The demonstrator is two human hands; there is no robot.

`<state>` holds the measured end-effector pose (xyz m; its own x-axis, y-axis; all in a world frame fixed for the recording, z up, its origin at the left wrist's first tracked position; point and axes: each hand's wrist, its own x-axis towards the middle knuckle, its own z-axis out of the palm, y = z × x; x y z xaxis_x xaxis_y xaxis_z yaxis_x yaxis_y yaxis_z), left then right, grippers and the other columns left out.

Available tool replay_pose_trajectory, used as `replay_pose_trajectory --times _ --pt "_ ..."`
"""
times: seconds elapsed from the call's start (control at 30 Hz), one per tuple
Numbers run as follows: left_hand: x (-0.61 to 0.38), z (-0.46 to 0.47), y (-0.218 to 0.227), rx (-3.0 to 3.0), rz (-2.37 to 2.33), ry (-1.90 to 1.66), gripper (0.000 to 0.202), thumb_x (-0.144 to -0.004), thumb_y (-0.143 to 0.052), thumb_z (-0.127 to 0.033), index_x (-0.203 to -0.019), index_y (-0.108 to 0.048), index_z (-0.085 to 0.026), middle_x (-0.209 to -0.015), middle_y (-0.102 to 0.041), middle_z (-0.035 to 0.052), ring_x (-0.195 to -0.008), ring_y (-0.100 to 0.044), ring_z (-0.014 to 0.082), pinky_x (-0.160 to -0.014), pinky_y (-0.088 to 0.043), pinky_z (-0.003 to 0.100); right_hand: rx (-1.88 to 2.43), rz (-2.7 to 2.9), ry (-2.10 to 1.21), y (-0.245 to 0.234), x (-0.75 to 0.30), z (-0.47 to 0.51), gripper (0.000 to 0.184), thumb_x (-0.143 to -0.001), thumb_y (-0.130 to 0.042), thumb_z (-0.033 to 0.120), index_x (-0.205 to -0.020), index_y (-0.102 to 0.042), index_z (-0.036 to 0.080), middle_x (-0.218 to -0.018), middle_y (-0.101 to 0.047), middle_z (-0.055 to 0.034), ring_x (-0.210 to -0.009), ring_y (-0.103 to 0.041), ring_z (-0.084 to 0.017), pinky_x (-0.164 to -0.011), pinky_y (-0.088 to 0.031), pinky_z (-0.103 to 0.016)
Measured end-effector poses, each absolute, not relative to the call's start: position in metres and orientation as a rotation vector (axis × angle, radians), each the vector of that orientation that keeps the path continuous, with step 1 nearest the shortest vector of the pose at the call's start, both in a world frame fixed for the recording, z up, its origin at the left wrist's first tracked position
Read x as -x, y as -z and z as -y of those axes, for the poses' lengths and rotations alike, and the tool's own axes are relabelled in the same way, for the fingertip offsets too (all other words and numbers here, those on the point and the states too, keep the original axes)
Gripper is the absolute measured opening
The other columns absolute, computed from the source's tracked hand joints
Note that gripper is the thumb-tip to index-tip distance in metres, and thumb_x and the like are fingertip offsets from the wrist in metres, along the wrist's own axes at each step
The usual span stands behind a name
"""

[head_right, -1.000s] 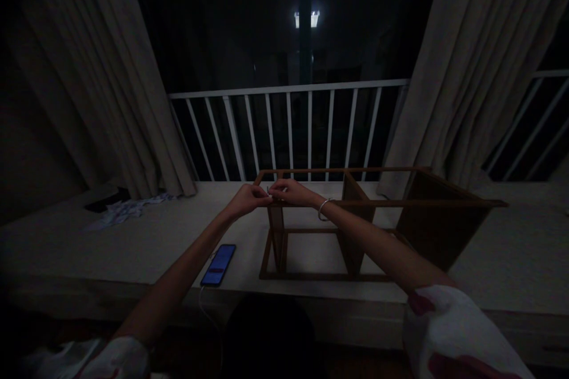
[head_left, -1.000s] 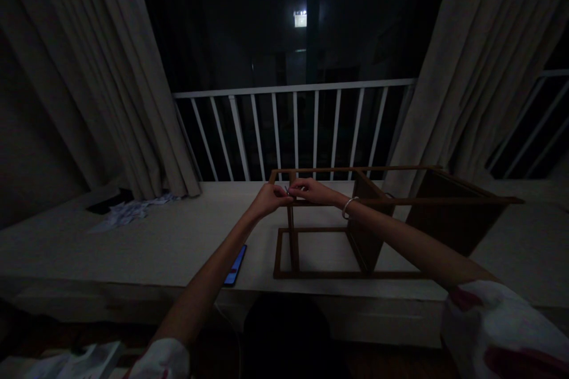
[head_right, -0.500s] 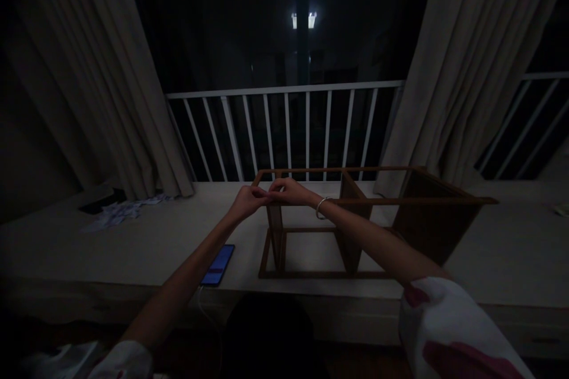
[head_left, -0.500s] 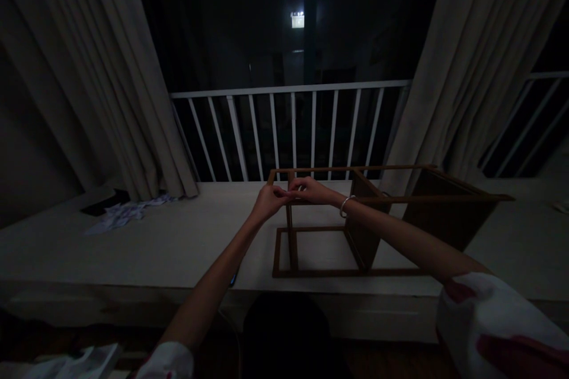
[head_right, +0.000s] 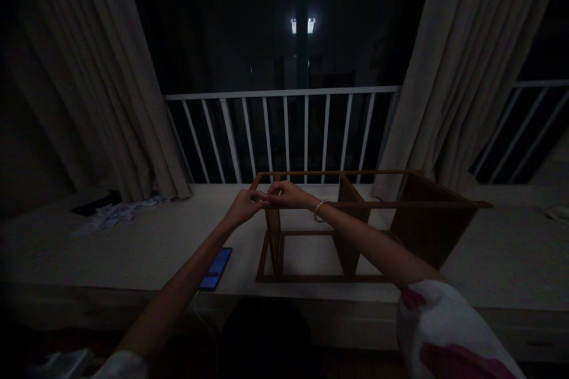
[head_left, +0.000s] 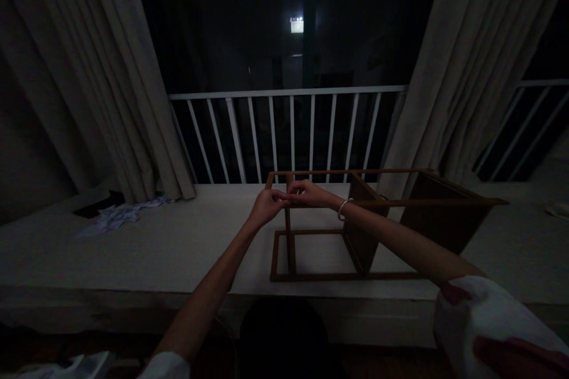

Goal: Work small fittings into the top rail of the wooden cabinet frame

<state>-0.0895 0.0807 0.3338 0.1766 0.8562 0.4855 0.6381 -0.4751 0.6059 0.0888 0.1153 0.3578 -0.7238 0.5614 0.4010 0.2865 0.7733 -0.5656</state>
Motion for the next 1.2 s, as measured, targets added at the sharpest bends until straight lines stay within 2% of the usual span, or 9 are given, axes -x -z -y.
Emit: replay_pose_trajectory --times 0.2,0.4,0.77,0.87,0.97,1.07,1.2 --pt "0.093 -0.073 -0.338 -2.201 -1.293 -1.176 0.026 -0.067 -0.055 -0.032 -0.079 -0.066 -0.011 -0.062 -0.061 0.0022 -0.058 -0.051 0.0108 -0.055 -0.038 0.021 0.635 2.396 -0.6 -0.357 -0.089 -0.116 0.032 -0.074 -0.051 0.042 -0.082 -0.061 0.012 -0.081 -0.059 -0.0041 -0.073 -0.052 -0.011 -0.063 -0.038 -0.021" --pt "0.094 -0.069 -0.341 -2.173 -1.205 -1.192 0.025 -0.07 -0.052 -0.032 -0.073 -0.066 -0.012 -0.071 -0.065 0.0049 -0.067 -0.056 0.0138 -0.062 -0.042 0.023 0.638 2.386 -0.54 -0.354 -0.088 -0.118 0.031 -0.073 -0.053 0.042 -0.082 -0.061 0.013 -0.078 -0.06 -0.0036 -0.072 -0.052 -0.011 -0.063 -0.038 -0.021" --pt "0.087 -0.064 -0.332 -2.251 -1.539 -1.234 0.022 -0.075 -0.048 -0.029 -0.078 -0.065 -0.015 -0.078 -0.064 0.0049 -0.074 -0.057 0.0151 -0.071 -0.042 0.027 0.622 2.402 -0.544 -0.357 -0.087 -0.115 0.031 -0.072 -0.054 0.042 -0.081 -0.061 0.013 -0.081 -0.059 -0.004 -0.074 -0.051 -0.011 -0.064 -0.038 -0.022" --pt "0.08 -0.046 -0.33 -2.423 -1.709 -1.241 0.02 -0.076 -0.047 -0.026 -0.085 -0.063 -0.018 -0.081 -0.061 0.0055 -0.084 -0.053 0.0185 -0.081 -0.036 0.035 0.621 2.399 -0.555 -0.357 -0.087 -0.115 0.032 -0.071 -0.055 0.042 -0.082 -0.061 0.013 -0.081 -0.059 -0.004 -0.073 -0.051 -0.011 -0.063 -0.038 -0.021" --pt "0.071 -0.026 -0.326 -2.607 -1.806 -1.187 0.027 -0.075 -0.045 -0.021 -0.099 -0.058 -0.02 -0.087 -0.057 0.0077 -0.094 -0.047 0.0219 -0.087 -0.029 0.041 0.624 2.399 -0.566 -0.357 -0.086 -0.115 0.033 -0.07 -0.055 0.043 -0.082 -0.062 0.012 -0.079 -0.06 -0.0037 -0.071 -0.052 -0.011 -0.063 -0.039 -0.021" --pt "0.064 -0.014 -0.322 -2.666 -1.895 -1.114 0.035 -0.074 -0.044 -0.017 -0.108 -0.051 -0.019 -0.093 -0.052 0.0095 -0.099 -0.043 0.0233 -0.089 -0.025 0.042 0.639 2.399 -0.586 -0.356 -0.086 -0.114 0.035 -0.069 -0.056 0.043 -0.084 -0.062 0.012 -0.077 -0.061 -0.0033 -0.071 -0.052 -0.011 -0.062 -0.039 -0.021" --pt "0.063 -0.01 -0.321 -2.709 -1.935 -1.028 0.039 -0.073 -0.042 -0.015 -0.112 -0.047 -0.018 -0.097 -0.049 0.0092 -0.1 -0.04 0.0229 -0.09 -0.023 0.042 0.649 2.394 -0.618 -0.356 -0.086 -0.113 0.037 -0.067 -0.058 0.045 -0.082 -0.063 0.011 -0.078 -0.062 -0.0046 -0.069 -0.053 -0.011 -0.061 -0.04 -0.021"
